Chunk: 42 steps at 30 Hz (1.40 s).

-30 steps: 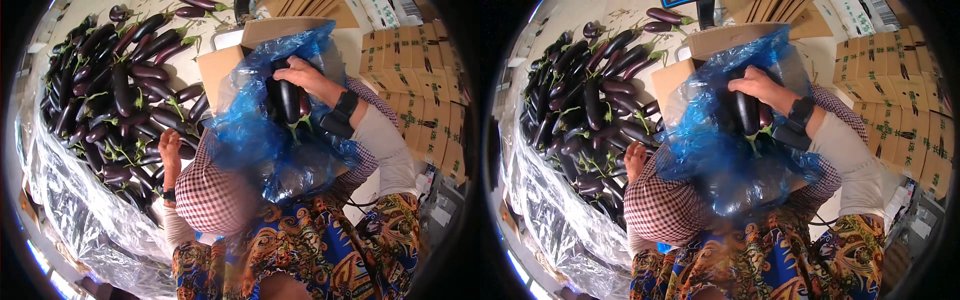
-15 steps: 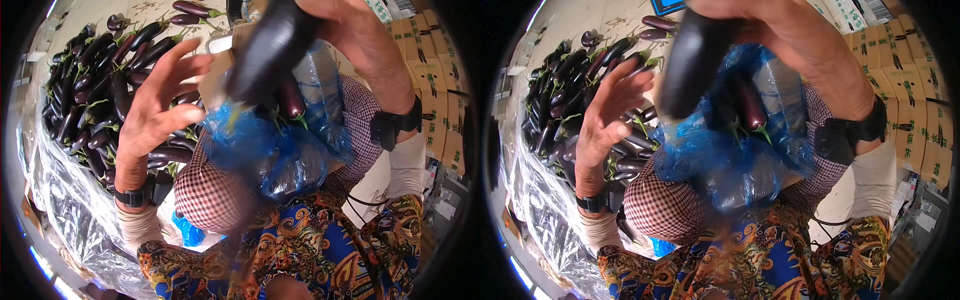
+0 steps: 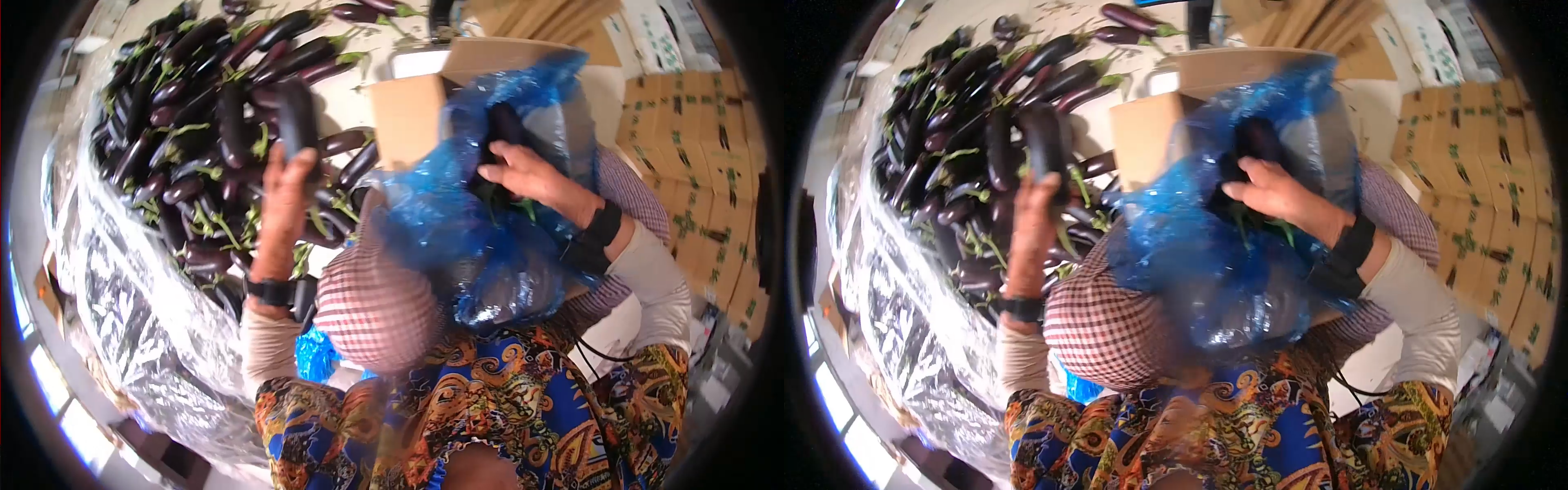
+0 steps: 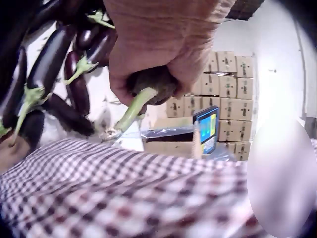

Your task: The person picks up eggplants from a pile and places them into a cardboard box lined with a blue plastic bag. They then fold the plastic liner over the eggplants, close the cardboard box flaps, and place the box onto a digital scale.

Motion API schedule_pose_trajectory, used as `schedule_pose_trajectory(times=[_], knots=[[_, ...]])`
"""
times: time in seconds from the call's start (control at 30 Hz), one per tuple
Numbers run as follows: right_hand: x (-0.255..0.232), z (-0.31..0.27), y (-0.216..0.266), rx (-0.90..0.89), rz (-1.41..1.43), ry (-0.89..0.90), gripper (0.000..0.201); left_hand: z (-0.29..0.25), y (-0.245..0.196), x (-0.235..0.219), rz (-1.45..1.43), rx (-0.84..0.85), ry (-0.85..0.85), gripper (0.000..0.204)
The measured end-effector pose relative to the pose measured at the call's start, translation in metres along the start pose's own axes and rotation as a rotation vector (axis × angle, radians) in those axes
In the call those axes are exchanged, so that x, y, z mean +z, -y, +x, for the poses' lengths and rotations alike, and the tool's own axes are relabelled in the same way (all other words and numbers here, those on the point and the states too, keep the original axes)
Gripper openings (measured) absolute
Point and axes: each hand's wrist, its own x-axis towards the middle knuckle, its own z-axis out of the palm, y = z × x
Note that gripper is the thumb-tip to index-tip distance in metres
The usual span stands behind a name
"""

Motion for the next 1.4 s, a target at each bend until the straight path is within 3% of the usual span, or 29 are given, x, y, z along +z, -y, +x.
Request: schedule_pose_trajectory(times=[0.07,0.13,0.2,0.27,0.3,0.4,0.5,0.53,0.6,0.67,0.73,0.77,0.8,0.83,0.87,0.9,0.93,1.0,1.07,1.1,1.13,1.2,1.27,1.3,1.4], knots=[[0.015,-0.004,0.031,0.101,-0.287,0.001,0.066,-0.004,0.036,0.008,-0.085,-0.094,0.063,0.042],[0.029,0.029,-0.023,-0.008,-0.239,-0.014,0.064,-0.011,0.048,0.024,-0.135,-0.189,0.017,0.044],[0.031,0.045,-0.032,-0.114,-0.19,-0.036,0.062,-0.002,0.072,0.026,-0.125,-0.153,0.078,0.056],[0.035,0.035,-0.022,-0.027,-0.226,-0.081,0.053,0.004,0.07,0.03,-0.091,-0.14,0.089,0.078],[0.034,0.031,-0.019,-0.075,-0.095,-0.093,0.045,0.013,0.078,0.031,-0.065,-0.101,0.071,0.079],[0.043,0.024,-0.018,-0.171,-0.197,-0.187,0.044,0.031,0.097,0.028,-0.024,-0.041,0.012,0.081],[0.035,0.019,-0.008,-0.112,-0.173,-0.124,0.048,0.042,0.115,0.025,0.176,-0.07,-0.007,0.085],[0.035,0.016,-0.008,-0.045,-0.201,-0.129,0.05,0.046,0.127,0.028,0.174,-0.069,-0.013,0.085],[0.038,0.013,-0.007,-0.168,-0.215,-0.143,0.052,0.05,0.129,0.033,0.047,-0.045,-0.069,0.087],[0.037,0.011,0.003,-0.064,-0.253,-0.121,0.054,0.057,0.133,0.036,0.002,-0.028,-0.077,0.087],[0.041,0.012,-0.011,-0.076,-0.251,-0.143,0.054,0.065,0.144,0.041,-0.006,0.105,-0.207,0.076],[0.041,0.012,-0.01,-0.089,-0.252,-0.151,0.054,0.074,0.156,0.04,-0.004,0.05,-0.219,0.076],[0.042,0.013,-0.009,-0.104,-0.251,-0.159,0.055,0.07,0.138,0.041,-0.005,0.053,-0.22,0.076],[0.043,0.013,-0.007,-0.106,-0.253,-0.16,0.055,0.067,0.121,0.043,-0.166,-0.055,-0.15,0.078],[0.042,0.014,-0.004,-0.018,-0.221,-0.17,0.055,0.065,0.108,0.044,-0.326,-0.161,-0.078,0.08],[0.042,0.014,-0.002,0.068,-0.19,-0.18,0.055,0.066,0.107,0.044,-0.329,-0.157,-0.079,0.08],[0.042,0.017,-0.009,0.065,-0.191,-0.18,0.055,0.068,0.107,0.044,-0.29,-0.137,-0.081,0.08],[0.043,0.02,-0.019,-0.224,-0.221,-0.252,0.056,0.071,0.117,0.041,-0.253,-0.119,-0.085,0.079],[0.032,0.015,-0.01,-0.126,-0.198,-0.163,0.053,0.07,0.132,0.029,-0.232,0.072,-0.165,0.074],[0.029,0.013,-0.003,-0.028,-0.172,-0.079,0.051,0.057,0.114,0.022,-0.21,0.066,-0.209,0.073],[0.029,0.014,-0.008,-0.022,-0.17,-0.069,0.051,0.036,0.081,0.017,-0.23,0.067,-0.228,0.072],[0.028,0.016,-0.022,-0.183,-0.272,-0.114,0.04,0.025,0.085,-0.011,0.012,0.323,-0.357,0.073],[0.032,0.021,-0.029,-0.14,-0.319,-0.126,0.029,-0.003,0.065,-0.027,-0.017,0.121,-0.425,0.072],[0.034,0.021,-0.027,-0.188,-0.285,-0.158,0.027,-0.011,0.062,-0.034,0.021,0.119,-0.466,0.071],[0.036,0.019,-0.025,-0.246,-0.312,-0.18,0.025,-0.016,0.122,-0.056,0.369,0.337,-0.547,0.072]])
